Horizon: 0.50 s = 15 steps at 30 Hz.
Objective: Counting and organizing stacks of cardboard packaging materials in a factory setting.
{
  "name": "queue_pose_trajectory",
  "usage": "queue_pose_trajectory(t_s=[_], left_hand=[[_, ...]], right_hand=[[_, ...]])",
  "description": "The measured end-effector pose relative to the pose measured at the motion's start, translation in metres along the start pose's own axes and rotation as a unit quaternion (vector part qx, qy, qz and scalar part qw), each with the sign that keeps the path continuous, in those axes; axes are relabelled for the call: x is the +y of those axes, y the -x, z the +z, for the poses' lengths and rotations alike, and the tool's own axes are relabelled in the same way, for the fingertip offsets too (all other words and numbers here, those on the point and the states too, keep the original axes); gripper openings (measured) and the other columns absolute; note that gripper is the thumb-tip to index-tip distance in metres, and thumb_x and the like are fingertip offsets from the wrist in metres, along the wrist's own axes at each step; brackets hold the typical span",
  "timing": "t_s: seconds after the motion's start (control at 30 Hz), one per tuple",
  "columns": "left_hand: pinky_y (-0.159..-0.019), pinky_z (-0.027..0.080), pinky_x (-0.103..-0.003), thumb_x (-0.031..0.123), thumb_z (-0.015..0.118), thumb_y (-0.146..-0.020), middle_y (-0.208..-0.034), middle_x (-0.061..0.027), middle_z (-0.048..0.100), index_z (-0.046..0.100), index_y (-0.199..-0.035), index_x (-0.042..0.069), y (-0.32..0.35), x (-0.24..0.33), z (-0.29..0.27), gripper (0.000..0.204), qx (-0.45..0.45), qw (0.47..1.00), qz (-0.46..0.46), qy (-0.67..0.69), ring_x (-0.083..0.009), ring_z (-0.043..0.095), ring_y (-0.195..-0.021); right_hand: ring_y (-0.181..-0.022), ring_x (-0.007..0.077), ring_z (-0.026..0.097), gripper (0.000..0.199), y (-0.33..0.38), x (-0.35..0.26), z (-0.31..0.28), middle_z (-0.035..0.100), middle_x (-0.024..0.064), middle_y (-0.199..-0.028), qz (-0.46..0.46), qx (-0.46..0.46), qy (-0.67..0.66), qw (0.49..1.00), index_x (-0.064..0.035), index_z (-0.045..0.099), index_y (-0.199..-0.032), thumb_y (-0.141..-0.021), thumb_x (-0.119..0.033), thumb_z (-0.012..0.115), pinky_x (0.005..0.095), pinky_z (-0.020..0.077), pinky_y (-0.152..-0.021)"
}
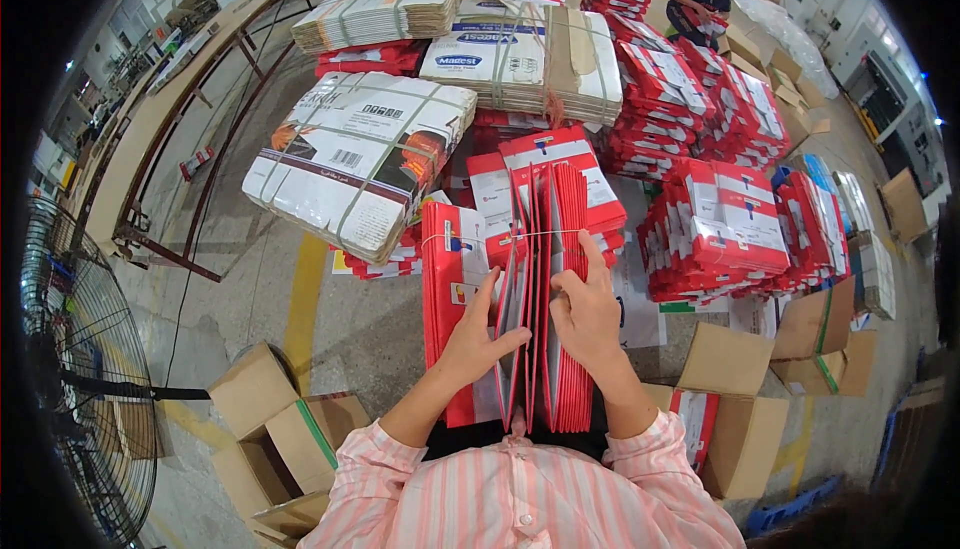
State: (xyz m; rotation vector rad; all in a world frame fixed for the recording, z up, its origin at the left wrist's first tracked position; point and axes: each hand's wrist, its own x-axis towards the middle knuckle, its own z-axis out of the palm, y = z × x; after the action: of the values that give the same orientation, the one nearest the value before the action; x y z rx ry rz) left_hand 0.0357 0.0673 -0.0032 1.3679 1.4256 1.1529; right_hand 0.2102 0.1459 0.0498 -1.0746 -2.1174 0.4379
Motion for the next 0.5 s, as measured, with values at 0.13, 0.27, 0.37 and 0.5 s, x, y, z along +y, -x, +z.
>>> queue_pose_trajectory(t_s=[0.13,0.27,0.37,0.5], left_hand=[[-0.114,0.027,-0.042,0.043,0.077,-0.075,-0.149,-0.0289,0.029,0.016,-0.15,-0.003,0.001,0.002,0.0,0.108,-0.007,1.0,0.002,-0.026,-0.0371,0.031,-0.14],[-0.114,0.028,-0.042,0.042,0.08,-0.073,-0.148,-0.0284,0.03,0.017,-0.15,-0.002,0.001,0.007,-0.001,0.109,-0.011,1.0,-0.007,-0.027,-0.0365,0.032,-0.139],[-0.114,0.028,-0.042,0.043,0.081,-0.072,-0.148,-0.0278,0.031,0.018,-0.15,-0.002,0.001,0.003,-0.002,0.109,-0.001,1.0,-0.008,-0.013,-0.0355,0.033,-0.139],[-0.113,0.028,-0.042,0.041,0.08,-0.075,-0.148,-0.0268,0.032,0.02,-0.15,-0.001,0.001,0.003,-0.001,0.105,-0.011,1.0,-0.02,0.004,-0.0337,0.033,-0.139]], right_hand=[[-0.11,0.041,0.055,0.011,0.0,0.0,0.001,0.038,0.0241,-0.145,-0.032,0.013,0.021,0.999,-0.0053,0.062,-0.086,-0.076,-0.007,0.064,0.0443,0.0523,-0.08],[-0.113,0.0424,0.053,0.015,-0.001,-0.004,-0.003,0.036,0.0233,-0.147,-0.03,0.004,0.026,0.999,-0.0048,0.06,-0.086,-0.076,-0.014,0.068,0.0449,0.0516,-0.082],[-0.114,0.0434,0.052,0.018,0.001,0.004,0.002,0.034,0.0234,-0.148,0.007,0.006,-0.006,1.0,-0.0053,0.059,-0.085,-0.075,-0.017,0.069,0.0453,0.0512,-0.082],[-0.115,0.0435,0.052,0.019,0.002,0.006,0.002,0.035,0.0241,-0.147,-0.007,0.013,0.026,1.0,-0.0053,0.058,-0.085,-0.075,-0.017,0.069,0.0456,0.051,-0.083]])
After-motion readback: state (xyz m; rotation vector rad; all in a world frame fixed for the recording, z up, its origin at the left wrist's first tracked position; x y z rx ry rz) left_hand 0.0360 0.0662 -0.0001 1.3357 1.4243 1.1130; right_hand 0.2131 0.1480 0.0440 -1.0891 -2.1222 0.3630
